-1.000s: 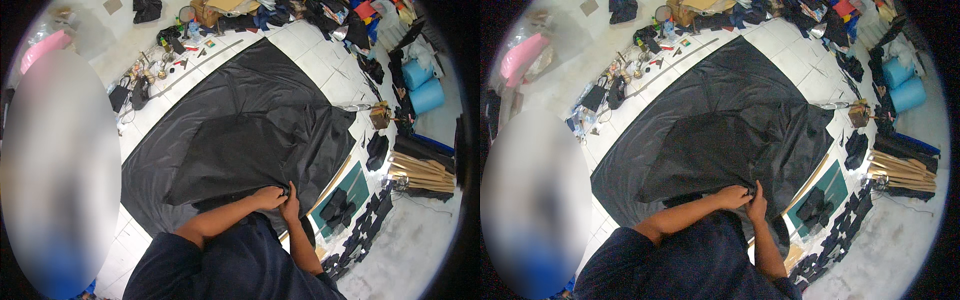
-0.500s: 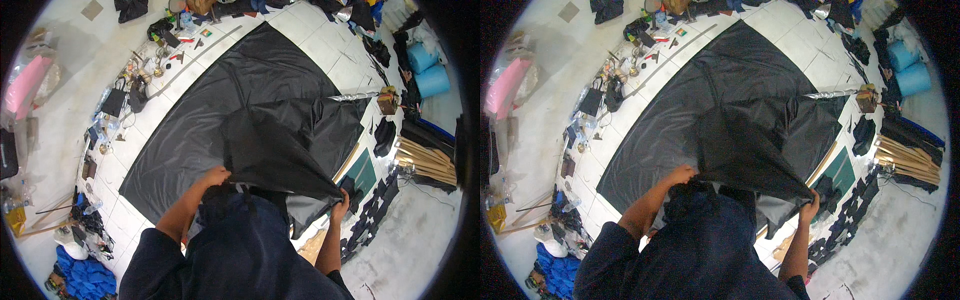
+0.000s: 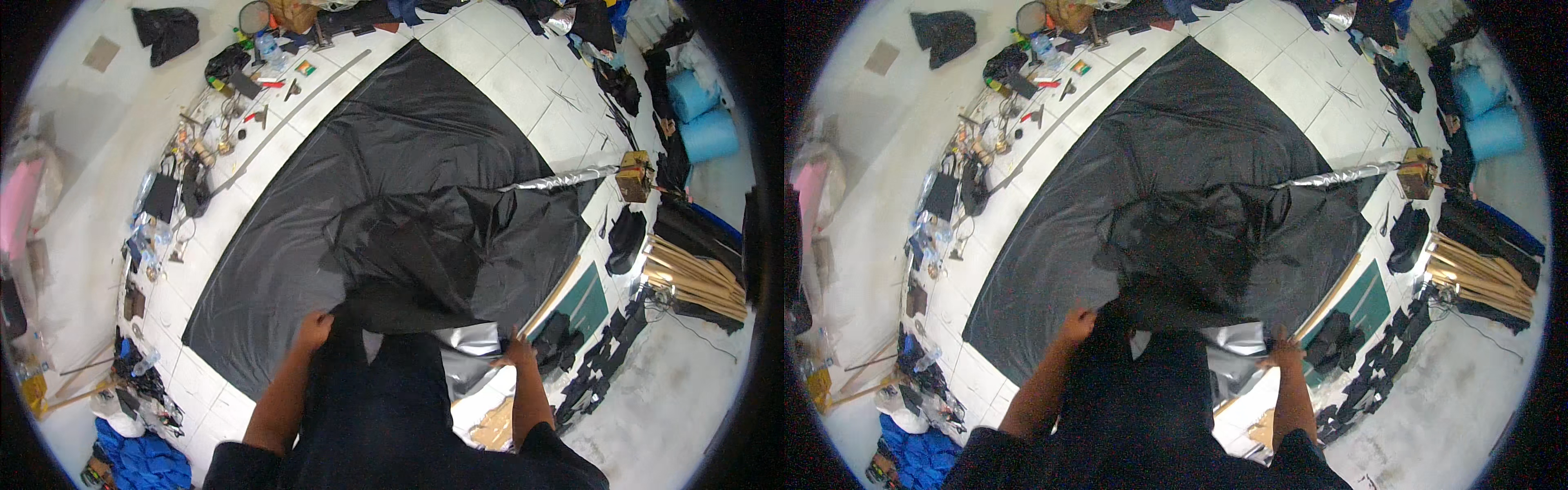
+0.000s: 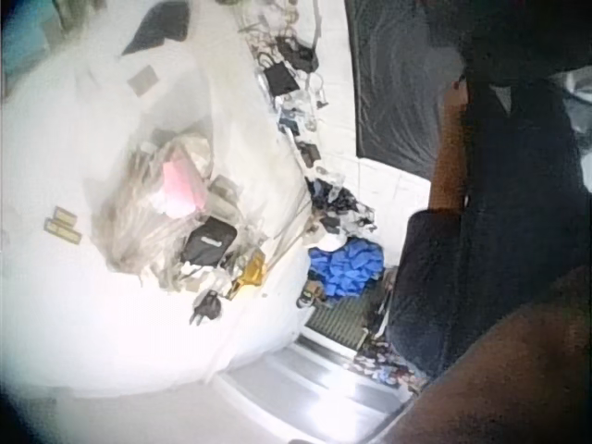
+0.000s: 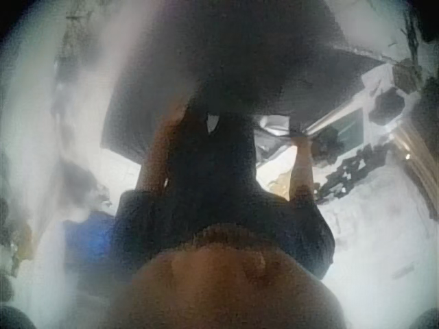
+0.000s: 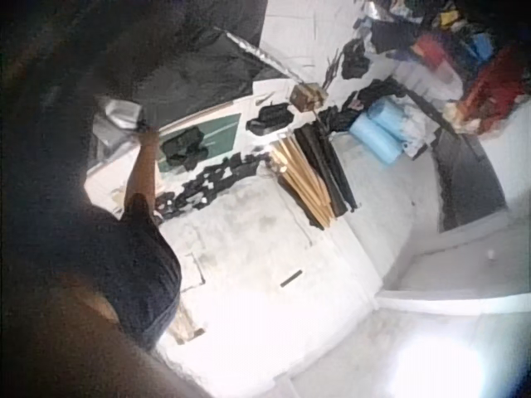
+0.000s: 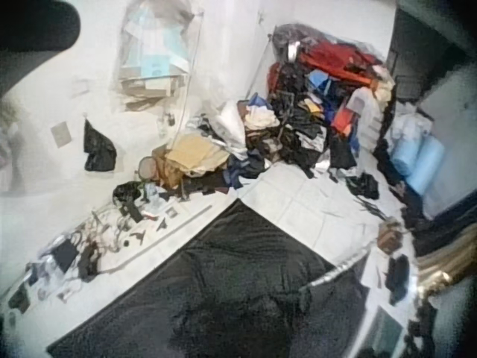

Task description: The person unfolds a large black fabric sheet on the floor, smooths it out, and uses a wooden stick to measure and align it. They then use scissors to cut the fabric along a straight line and fold the cut piece.

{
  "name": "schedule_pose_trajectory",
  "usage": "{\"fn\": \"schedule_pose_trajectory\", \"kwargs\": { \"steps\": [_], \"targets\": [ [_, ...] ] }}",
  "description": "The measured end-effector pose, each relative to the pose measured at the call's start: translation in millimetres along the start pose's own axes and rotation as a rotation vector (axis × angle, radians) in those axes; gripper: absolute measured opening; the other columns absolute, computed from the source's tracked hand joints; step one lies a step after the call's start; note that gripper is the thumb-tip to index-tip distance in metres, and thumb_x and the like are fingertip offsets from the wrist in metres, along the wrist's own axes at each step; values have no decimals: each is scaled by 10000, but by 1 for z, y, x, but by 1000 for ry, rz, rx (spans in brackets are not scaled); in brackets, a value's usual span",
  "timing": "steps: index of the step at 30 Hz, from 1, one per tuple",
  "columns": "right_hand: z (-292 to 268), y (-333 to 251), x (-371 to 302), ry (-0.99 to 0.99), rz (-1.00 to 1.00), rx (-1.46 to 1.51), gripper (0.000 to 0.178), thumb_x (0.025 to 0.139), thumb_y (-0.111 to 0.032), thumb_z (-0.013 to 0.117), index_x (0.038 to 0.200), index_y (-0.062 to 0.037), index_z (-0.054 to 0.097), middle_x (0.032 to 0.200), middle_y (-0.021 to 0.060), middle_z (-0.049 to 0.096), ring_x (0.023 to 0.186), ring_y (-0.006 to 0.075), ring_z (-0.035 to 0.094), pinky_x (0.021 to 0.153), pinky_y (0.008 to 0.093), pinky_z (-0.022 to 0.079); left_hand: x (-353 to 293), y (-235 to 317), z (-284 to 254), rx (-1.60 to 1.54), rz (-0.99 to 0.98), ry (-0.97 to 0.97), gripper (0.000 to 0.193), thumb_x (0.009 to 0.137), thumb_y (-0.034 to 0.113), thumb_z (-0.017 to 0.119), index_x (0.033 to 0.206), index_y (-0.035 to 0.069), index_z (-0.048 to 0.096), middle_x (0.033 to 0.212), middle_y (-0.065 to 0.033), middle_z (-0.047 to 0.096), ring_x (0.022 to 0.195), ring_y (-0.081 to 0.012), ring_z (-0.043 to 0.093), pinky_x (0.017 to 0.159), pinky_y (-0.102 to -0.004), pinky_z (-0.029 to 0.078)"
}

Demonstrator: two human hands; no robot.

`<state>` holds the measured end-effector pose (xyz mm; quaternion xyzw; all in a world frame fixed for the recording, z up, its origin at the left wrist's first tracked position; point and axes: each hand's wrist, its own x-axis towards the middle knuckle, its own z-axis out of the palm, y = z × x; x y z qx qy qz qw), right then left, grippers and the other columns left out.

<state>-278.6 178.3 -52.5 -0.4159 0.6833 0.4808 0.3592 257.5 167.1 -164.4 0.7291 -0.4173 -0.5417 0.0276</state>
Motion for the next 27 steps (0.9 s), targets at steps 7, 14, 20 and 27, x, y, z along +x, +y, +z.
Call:
{"fn": "schedule_pose_trajectory", "kwargs": {
  "steps": [7, 14, 20, 27],
  "targets": [
    [-148, -265, 128, 393, -659, 643, 1289, 575, -610, 829, 1529, -77, 146, 1505, 261, 314, 1369, 406, 363, 1111, 519, 303, 95, 24, 36, 52, -92, 195, 325, 882, 282, 602, 1024, -8, 627, 918, -190, 668, 876, -344, 650, 804, -407, 494],
    [-91, -423, 354, 444, -299, 160, 1024, 784, -474, 734, 1541, -176, 111, 1317, 218, 546, 1235, 400, 506, 1072, 621, 257, 250, -28, 95, -48, -109, 113, 309, 906, 280, 609, 1050, 7, 630, 969, -190, 678, 918, -319, 663, 811, -385, 503],
    [-107, -338, 427, 963, -463, 533, 281, 874, -186, 579, 1105, -32, 616, 1061, 211, 649, 996, 376, 618, 896, 451, 477, 335, -48, 119, -163, -226, 112, 301, 915, 272, 585, 1050, 11, 647, 945, -178, 689, 906, -295, 674, 816, -370, 503],
    [-155, -55, 335, 992, -246, 1187, 401, 955, -216, 453, 1304, -33, 526, 1292, 147, 571, 1156, 289, 561, 1020, 415, 445, 391, -84, 163, -42, -179, 106, 316, 867, 283, 598, 1058, 35, 643, 1002, -182, 674, 999, -371, 636, 883, -445, 495]
  ]
}}
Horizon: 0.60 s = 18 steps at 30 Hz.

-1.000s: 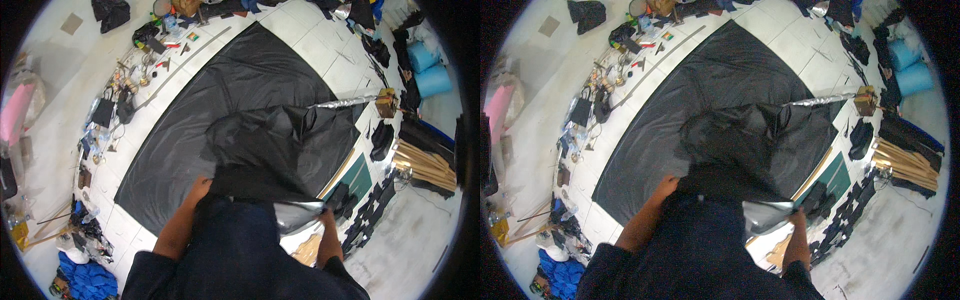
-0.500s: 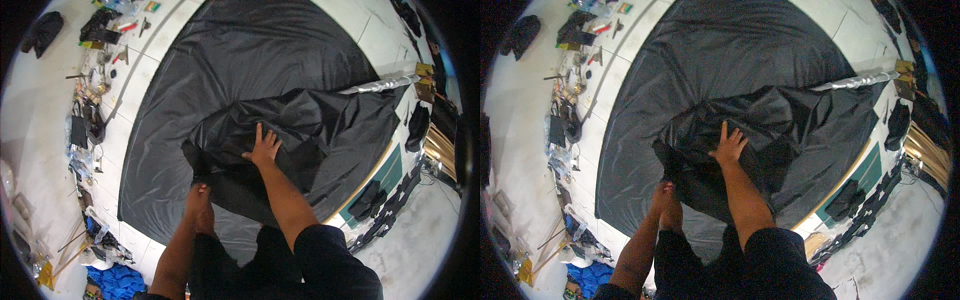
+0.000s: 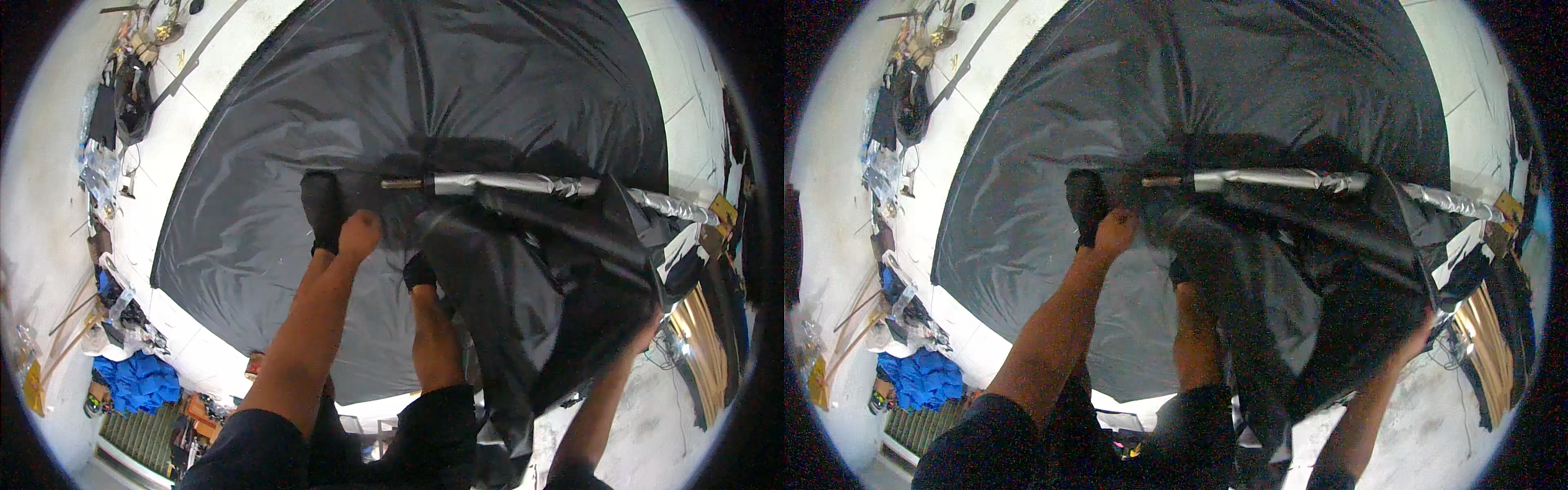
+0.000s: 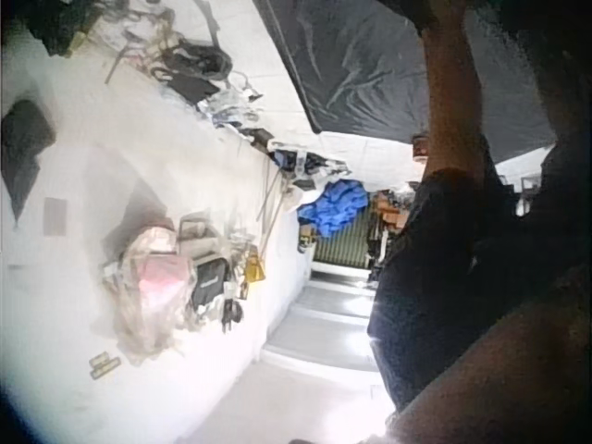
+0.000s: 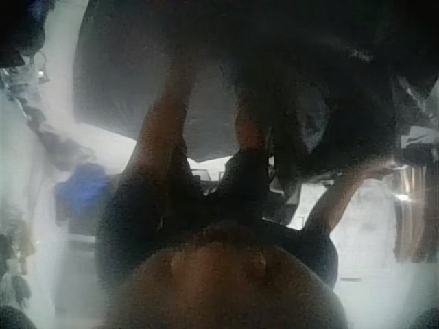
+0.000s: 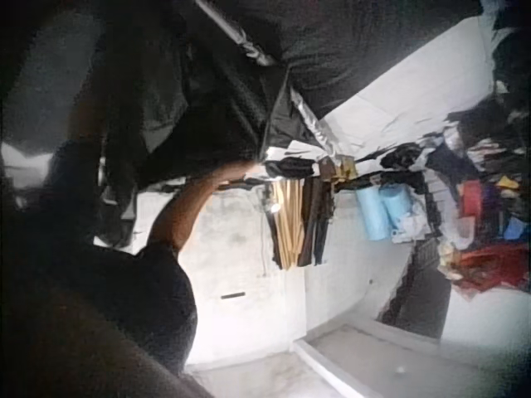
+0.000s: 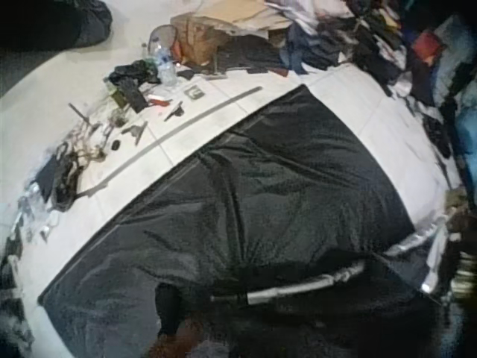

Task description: The person unfolds a large black fabric sheet on the floor, smooths it out, and uses a wooden stick to measure and align it. They then use scissors to cut the fabric along a straight line and fold the cut piece.

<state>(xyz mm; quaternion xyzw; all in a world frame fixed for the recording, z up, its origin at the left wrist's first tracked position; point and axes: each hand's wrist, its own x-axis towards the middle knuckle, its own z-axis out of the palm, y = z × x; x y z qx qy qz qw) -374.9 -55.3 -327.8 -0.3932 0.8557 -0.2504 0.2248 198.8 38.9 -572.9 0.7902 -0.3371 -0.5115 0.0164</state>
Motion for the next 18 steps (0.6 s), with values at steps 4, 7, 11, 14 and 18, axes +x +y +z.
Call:
{"fn": "schedule_pose_trajectory", "kwargs": {
  "steps": [4, 7, 11, 14, 18],
  "targets": [
    [-67, -57, -54, 32, 321, 535, 429, 965, -267, 403, 1302, -34, 528, 1321, 155, 547, 1190, 303, 539, 1051, 442, 419, 6, 82, 27, 304, 180, 73, 418, 824, 276, 634, 1195, 89, 590, 1193, -165, 592, 1166, -372, 550, 950, -464, 466],
    [-72, -87, -97, 31, 289, 459, 427, 964, -256, 408, 1294, -13, 529, 1313, 154, 552, 1192, 291, 538, 1048, 435, 424, 29, 112, 51, 658, 294, 6, 470, 814, 215, 641, 1263, 120, 540, 1291, -149, 515, 1233, -363, 491, 981, -491, 442],
    [-123, -31, -160, 171, 429, 348, 401, 955, -241, 466, 1273, -9, 545, 1268, 134, 585, 1158, 263, 556, 1019, 409, 437, 95, 98, 70, 821, 495, 7, 116, 846, 127, 571, 915, 103, 661, 885, -93, 647, 830, -290, 664, 729, -452, 534],
    [-130, -8, -201, 136, 548, 293, 388, 953, -268, 506, 1251, -24, 558, 1209, 111, 599, 1103, 232, 561, 965, 386, 441, 112, 75, 58, 856, 743, 83, 73, 822, 103, 580, 866, 92, 638, 861, -79, 653, 791, -258, 674, 675, -426, 531],
    [-110, -14, -262, 321, 576, 256, 355, 951, -275, 538, 1198, -22, 576, 1074, 72, 613, 1013, 203, 563, 925, 345, 437, 97, 87, 26, 912, 744, -49, 402, 782, 233, 700, 1116, 76, 539, 991, -112, 630, 871, -320, 671, 773, -482, 523]
  ]
}}
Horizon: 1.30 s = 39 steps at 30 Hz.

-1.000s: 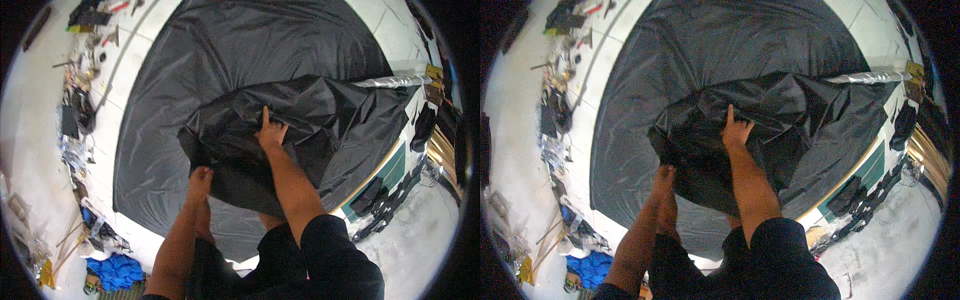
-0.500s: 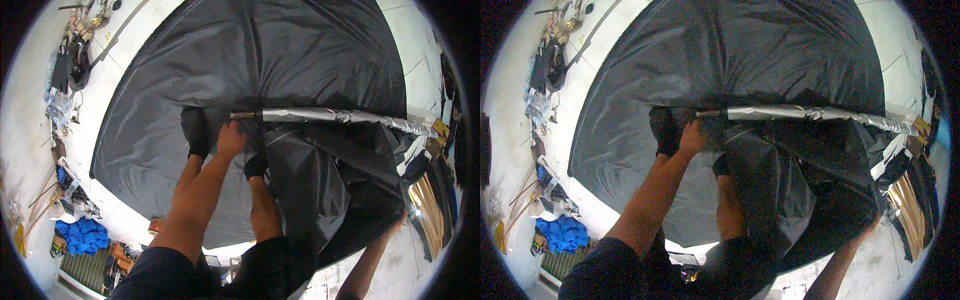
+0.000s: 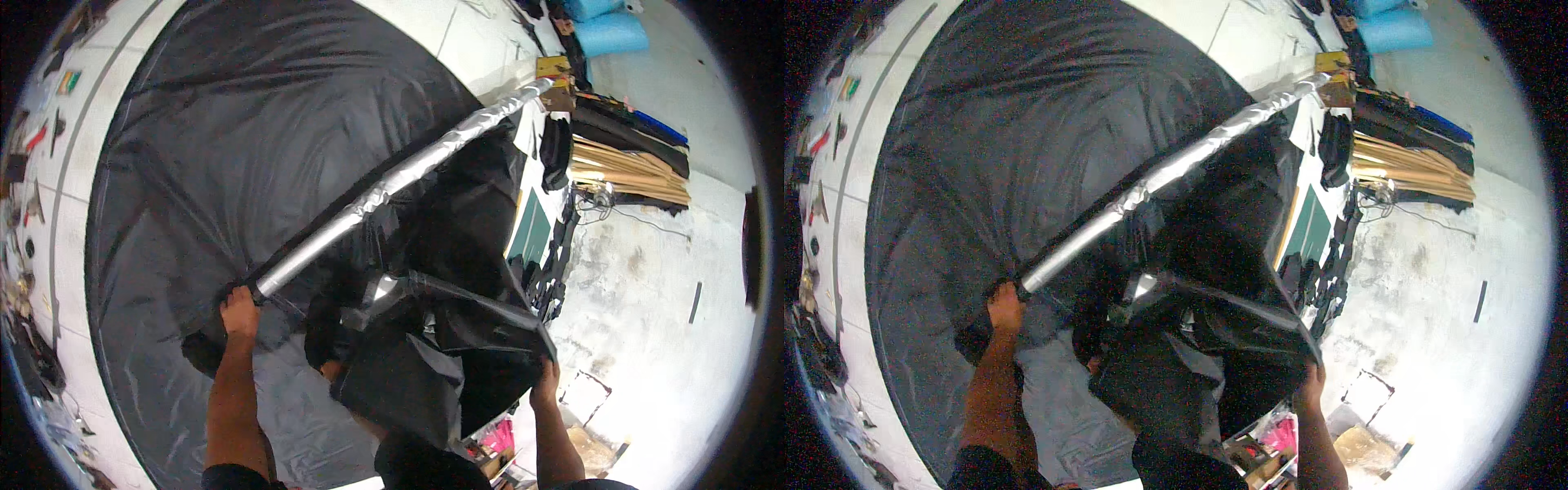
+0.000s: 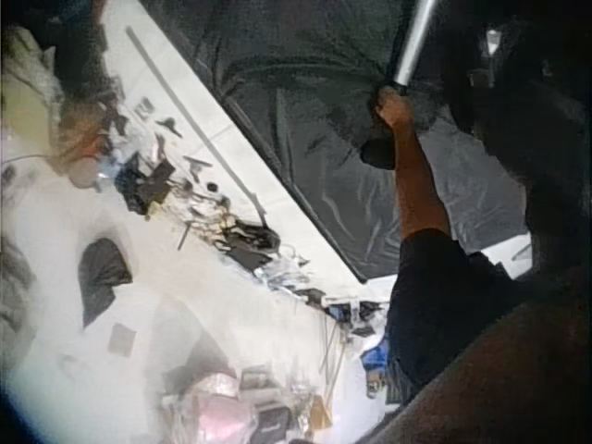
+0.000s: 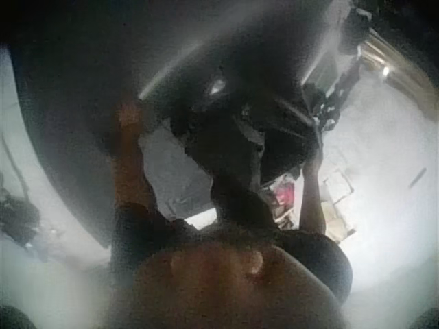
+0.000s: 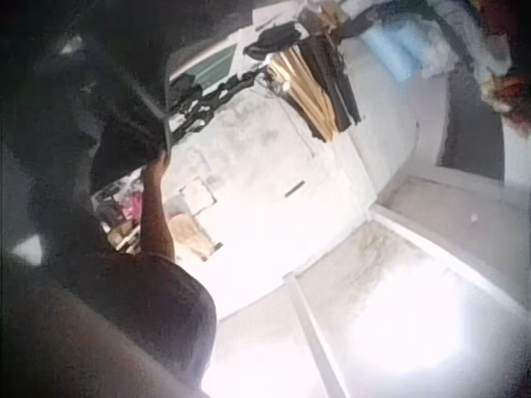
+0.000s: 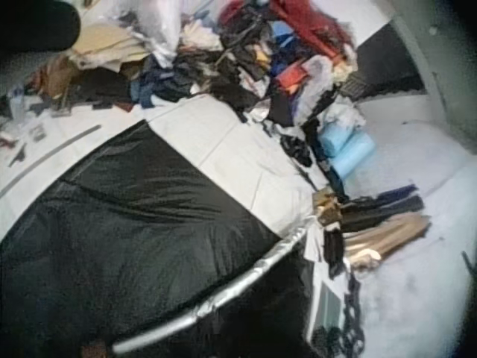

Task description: The person unfolds a large black fabric sheet on the floor, smooths it out, and uses a wooden stick to measure and align it. They then use scissors to cut the fabric along a straight line and fold the cut piece.

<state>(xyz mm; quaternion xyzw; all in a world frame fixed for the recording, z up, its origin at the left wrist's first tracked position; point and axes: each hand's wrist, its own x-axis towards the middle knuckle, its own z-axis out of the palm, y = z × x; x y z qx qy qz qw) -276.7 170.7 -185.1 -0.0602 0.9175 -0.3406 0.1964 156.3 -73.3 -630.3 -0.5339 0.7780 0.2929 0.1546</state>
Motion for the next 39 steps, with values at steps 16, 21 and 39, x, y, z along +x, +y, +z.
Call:
{"fn": "schedule_pose_trajectory", "kwargs": {
  "steps": [16, 21, 39],
  "targets": [
    [-54, 1, -129, 245, -252, -561, 339, 904, -135, 471, 1216, -4, 490, 1021, 221, 602, 948, 351, 575, 889, 425, 443, -62, -5, -145, -422, -73, -346, 518, 802, 259, 681, 1205, -10, 499, 1126, -264, 616, 1067, -450, 591, 926, -512, 470],
    [-118, 62, -127, 677, 225, -624, 452, 888, -76, 499, 1330, 2, 449, 1195, 243, 572, 1108, 420, 545, 982, 436, 406, -49, -11, -311, -182, -68, -172, 469, 818, 271, 664, 1154, -25, 525, 1137, -245, 623, 1072, -410, 600, 911, -503, 474],
    [-86, 5, -19, -16, 632, -820, 680, 795, -263, 686, 1368, -30, 402, 1201, 232, 610, 1115, 385, 604, 943, 452, 496, -84, 50, -644, 145, 7, 230, 294, 757, 334, 702, 880, 73, 645, 803, -177, 694, 778, -382, 681, 699, -493, 533]
  ]
}}
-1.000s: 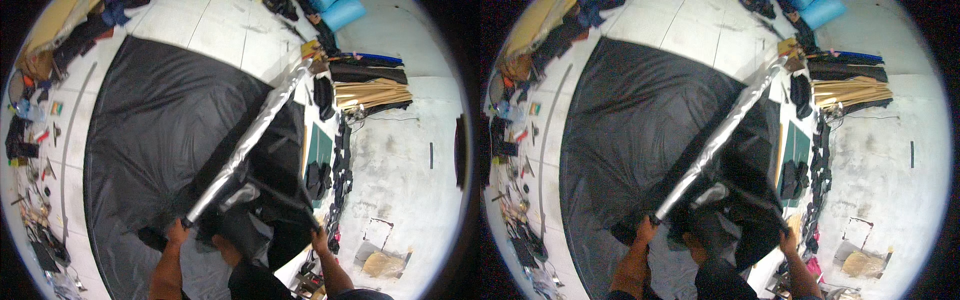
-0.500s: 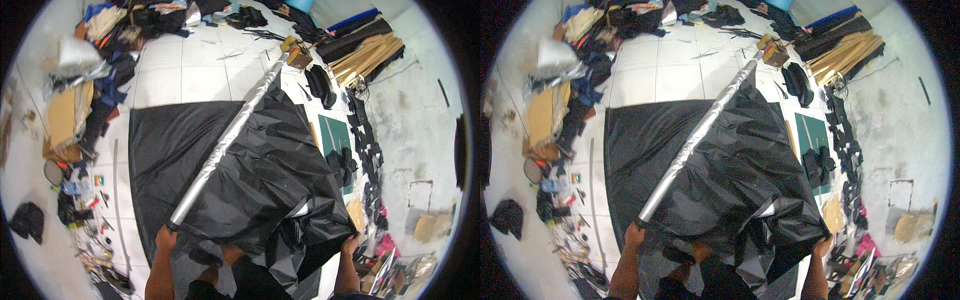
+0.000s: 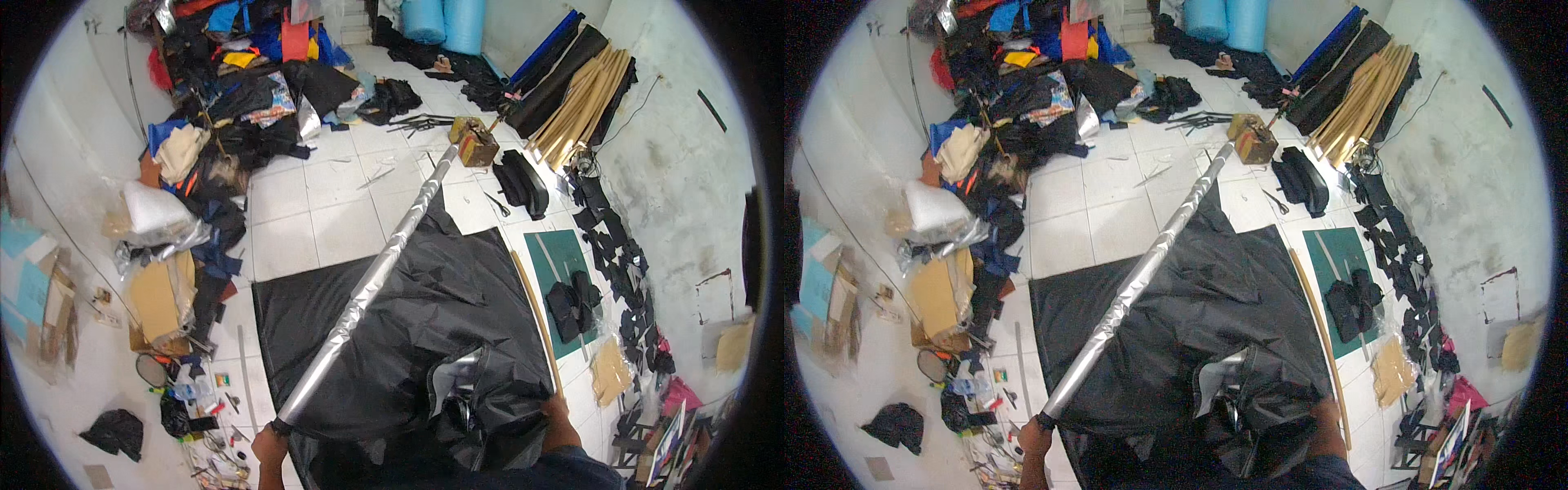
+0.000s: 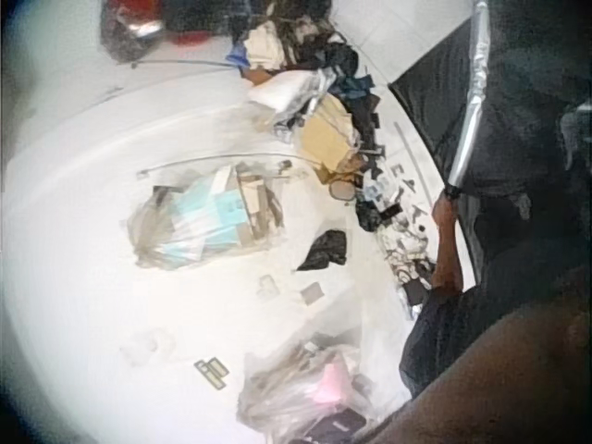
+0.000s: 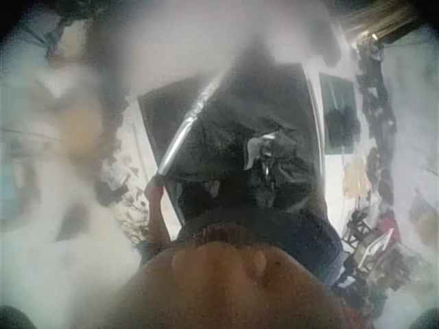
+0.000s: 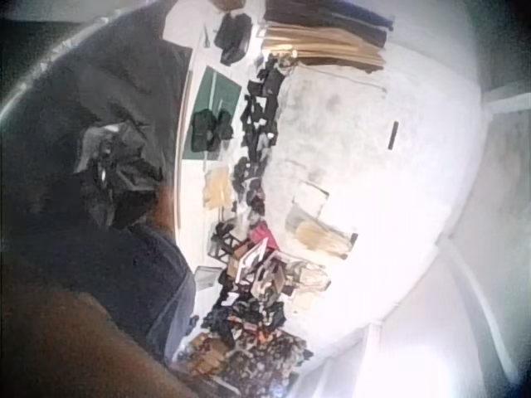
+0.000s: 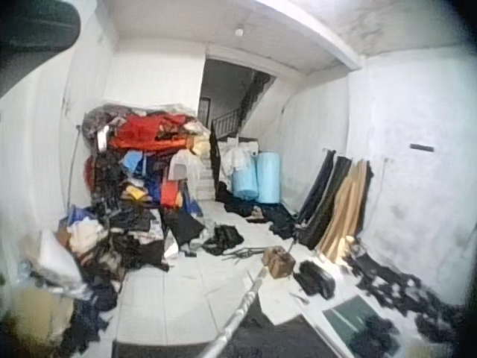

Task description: The person unfolds a large black fabric sheet on the floor, smooths it out, and uses a wooden stick to measure and align it. They then use scissors to cut the fabric along a straight line and fold the cut piece.

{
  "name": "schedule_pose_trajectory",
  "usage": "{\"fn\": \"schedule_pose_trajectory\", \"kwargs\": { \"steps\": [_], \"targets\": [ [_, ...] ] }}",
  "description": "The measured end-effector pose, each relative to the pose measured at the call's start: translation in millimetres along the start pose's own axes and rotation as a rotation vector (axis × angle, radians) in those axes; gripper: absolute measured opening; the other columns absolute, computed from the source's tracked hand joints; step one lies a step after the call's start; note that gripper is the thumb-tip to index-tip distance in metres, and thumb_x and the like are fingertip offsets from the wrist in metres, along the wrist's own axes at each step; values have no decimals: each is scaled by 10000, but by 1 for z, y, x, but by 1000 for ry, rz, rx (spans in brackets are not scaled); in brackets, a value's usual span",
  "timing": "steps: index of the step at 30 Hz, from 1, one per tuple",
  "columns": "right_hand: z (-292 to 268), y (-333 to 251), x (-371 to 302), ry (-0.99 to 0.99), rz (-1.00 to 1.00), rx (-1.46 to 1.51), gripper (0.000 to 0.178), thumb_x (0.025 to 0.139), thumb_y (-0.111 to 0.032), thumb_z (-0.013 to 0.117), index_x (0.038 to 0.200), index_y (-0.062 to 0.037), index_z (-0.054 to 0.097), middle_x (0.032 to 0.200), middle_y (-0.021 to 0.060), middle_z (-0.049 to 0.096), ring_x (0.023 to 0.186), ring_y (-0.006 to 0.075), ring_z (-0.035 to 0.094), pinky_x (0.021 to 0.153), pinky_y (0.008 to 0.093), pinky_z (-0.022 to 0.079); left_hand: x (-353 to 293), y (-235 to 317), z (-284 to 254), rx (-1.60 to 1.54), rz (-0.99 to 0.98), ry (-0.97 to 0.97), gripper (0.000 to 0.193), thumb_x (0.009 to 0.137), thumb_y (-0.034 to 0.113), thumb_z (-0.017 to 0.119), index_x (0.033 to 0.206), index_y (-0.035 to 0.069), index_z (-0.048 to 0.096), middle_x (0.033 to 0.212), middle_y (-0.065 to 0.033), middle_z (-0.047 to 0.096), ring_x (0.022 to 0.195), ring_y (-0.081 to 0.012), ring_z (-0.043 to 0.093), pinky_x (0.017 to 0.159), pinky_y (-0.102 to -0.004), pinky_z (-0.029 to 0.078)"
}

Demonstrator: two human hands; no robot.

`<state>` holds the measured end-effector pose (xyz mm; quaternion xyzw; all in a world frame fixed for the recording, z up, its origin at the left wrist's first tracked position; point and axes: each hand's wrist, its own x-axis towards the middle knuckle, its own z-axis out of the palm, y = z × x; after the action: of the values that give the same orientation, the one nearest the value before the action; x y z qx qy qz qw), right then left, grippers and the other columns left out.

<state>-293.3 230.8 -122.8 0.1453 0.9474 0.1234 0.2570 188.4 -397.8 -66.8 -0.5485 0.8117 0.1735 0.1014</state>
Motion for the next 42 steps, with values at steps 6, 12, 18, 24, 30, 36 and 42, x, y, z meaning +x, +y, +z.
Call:
{"fn": "schedule_pose_trajectory", "kwargs": {
  "steps": [6, 12, 18, 24, 30, 36, 42],
  "targets": [
    [-139, -350, -135, 191, -642, 587, 702, 867, -501, 628, 1305, 33, 503, 1264, 232, 579, 1186, 354, 558, 993, 432, 436, 35, 8, -112, 50, -42, -96, 315, 782, 342, 678, 947, 74, 662, 857, -210, 694, 814, -412, 673, 708, -515, 529],
    [-154, -638, -202, -458, -432, 1220, 945, 802, -668, 632, 1419, 6, 394, 1295, 199, 554, 1158, 340, 556, 968, 477, 439, 99, -20, -185, 191, 56, -455, 486, 875, 523, 562, 1191, 160, 627, 1048, -166, 689, 933, -383, 671, 779, -480, 554],
    [-210, -774, -233, -859, -391, 2004, 784, 835, -476, 681, 1295, 123, 468, 1172, 239, 597, 1005, 358, 620, 867, 495, 500, 129, 4, -310, -15, 10, -466, 471, 913, 462, 537, 1177, 85, 638, 1055, -237, 662, 991, -426, 629, 783, -512, 499],
    [-286, -807, -242, -637, -164, 1774, 812, 742, -396, 701, 1238, 203, 468, 1160, 290, 590, 954, 372, 634, 798, 507, 511, 160, -17, -364, 92, 228, -310, 421, 902, 425, 568, 1163, 99, 622, 970, -238, 674, 959, -437, 634, 758, -510, 502],
    [-302, -819, -201, -534, -165, 1727, 778, 753, -380, 694, 1212, 213, 492, 1172, 289, 592, 964, 367, 632, 808, 478, 507, 182, 12, -411, 196, 169, -413, 413, 897, 425, 576, 1159, 108, 617, 948, -235, 676, 950, -439, 635, 751, -516, 501],
    [-316, -852, -165, -552, -169, 1699, 697, 757, -347, 686, 1191, 174, 521, 1130, 256, 598, 966, 352, 617, 807, 464, 511, 189, 34, -447, 256, 96, -473, 405, 892, 424, 584, 1155, 118, 612, 926, -232, 679, 941, -441, 635, 744, -521, 500],
    [-348, -880, -184, -730, -167, 1878, 564, 816, -308, 669, 1190, 94, 535, 1085, 219, 619, 912, 362, 627, 820, 511, 526, 216, 17, -471, 170, 45, -355, 420, 851, 444, 639, 1148, 149, 599, 901, -208, 684, 918, -426, 639, 748, -532, 503]
  ]
}}
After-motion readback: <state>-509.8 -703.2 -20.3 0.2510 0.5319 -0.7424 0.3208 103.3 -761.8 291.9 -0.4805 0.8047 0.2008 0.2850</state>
